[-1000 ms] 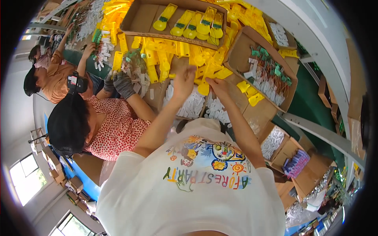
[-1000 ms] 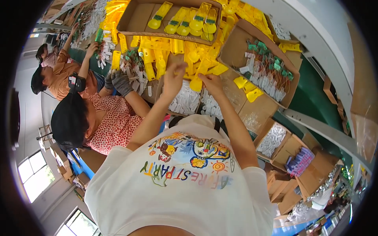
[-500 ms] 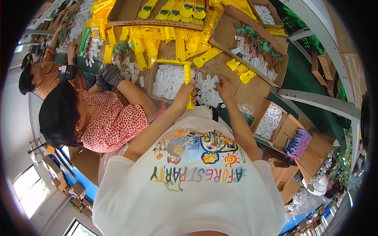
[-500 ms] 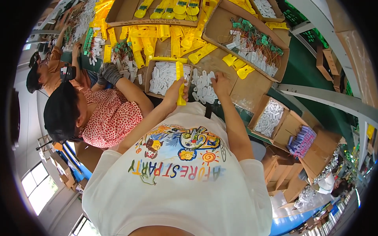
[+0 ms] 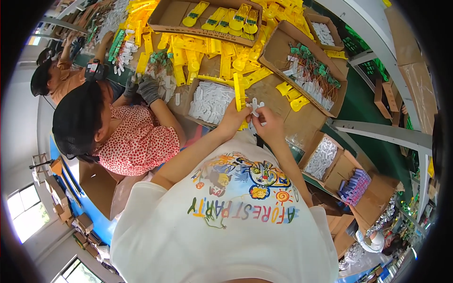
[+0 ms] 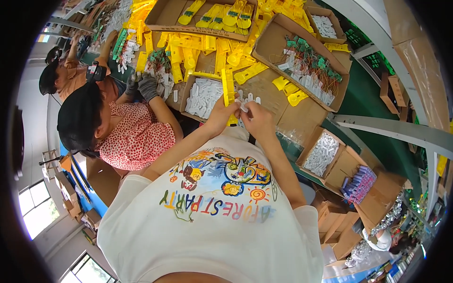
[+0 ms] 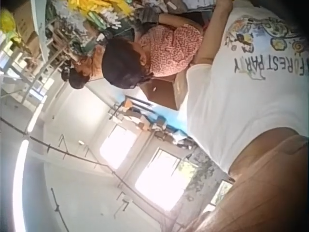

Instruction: Assembling small yellow electrical component housings by inserting internal plastic and circuit parts.

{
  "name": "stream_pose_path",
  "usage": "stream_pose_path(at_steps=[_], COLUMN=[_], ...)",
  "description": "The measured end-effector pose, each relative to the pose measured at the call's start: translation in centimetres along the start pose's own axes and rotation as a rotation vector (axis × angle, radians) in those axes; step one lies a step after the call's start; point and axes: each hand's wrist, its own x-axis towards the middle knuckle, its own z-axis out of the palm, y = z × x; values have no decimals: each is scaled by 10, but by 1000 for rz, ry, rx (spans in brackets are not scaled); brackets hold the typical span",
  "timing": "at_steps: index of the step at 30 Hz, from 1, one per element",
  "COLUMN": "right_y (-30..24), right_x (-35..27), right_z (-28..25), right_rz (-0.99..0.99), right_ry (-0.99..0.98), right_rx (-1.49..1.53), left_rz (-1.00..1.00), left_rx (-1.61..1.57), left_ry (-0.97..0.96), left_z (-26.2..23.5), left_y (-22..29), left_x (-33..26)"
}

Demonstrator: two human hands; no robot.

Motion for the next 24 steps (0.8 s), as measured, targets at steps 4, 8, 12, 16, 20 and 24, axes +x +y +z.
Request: stream_pose_path(at_steps=[4, 8, 12, 16, 20, 24], right_y=[8, 17, -4, -30, -37, -36], right_x=[13, 16, 18, 15, 18, 25], right_z=[-24, -31, -24, -14, -5, -7], right_rz=[516, 627, 641, 691, 702, 660], right_ry=[-276, -484, -313, -20, 158, 279], right_rx=[860, 1079, 1043, 1028, 1073, 1057], left_rz=[40, 37, -65, -148, -164, -102], left_rx=[-42, 25, -276, -281, -197, -242], left_ry=[-182, -239, -180, 10, 30, -96], left_z=[3, 7, 12, 24, 17, 14], left_y=[5, 5, 9, 19, 14, 7], left_x=[-1, -1, 6, 8, 15, 20])
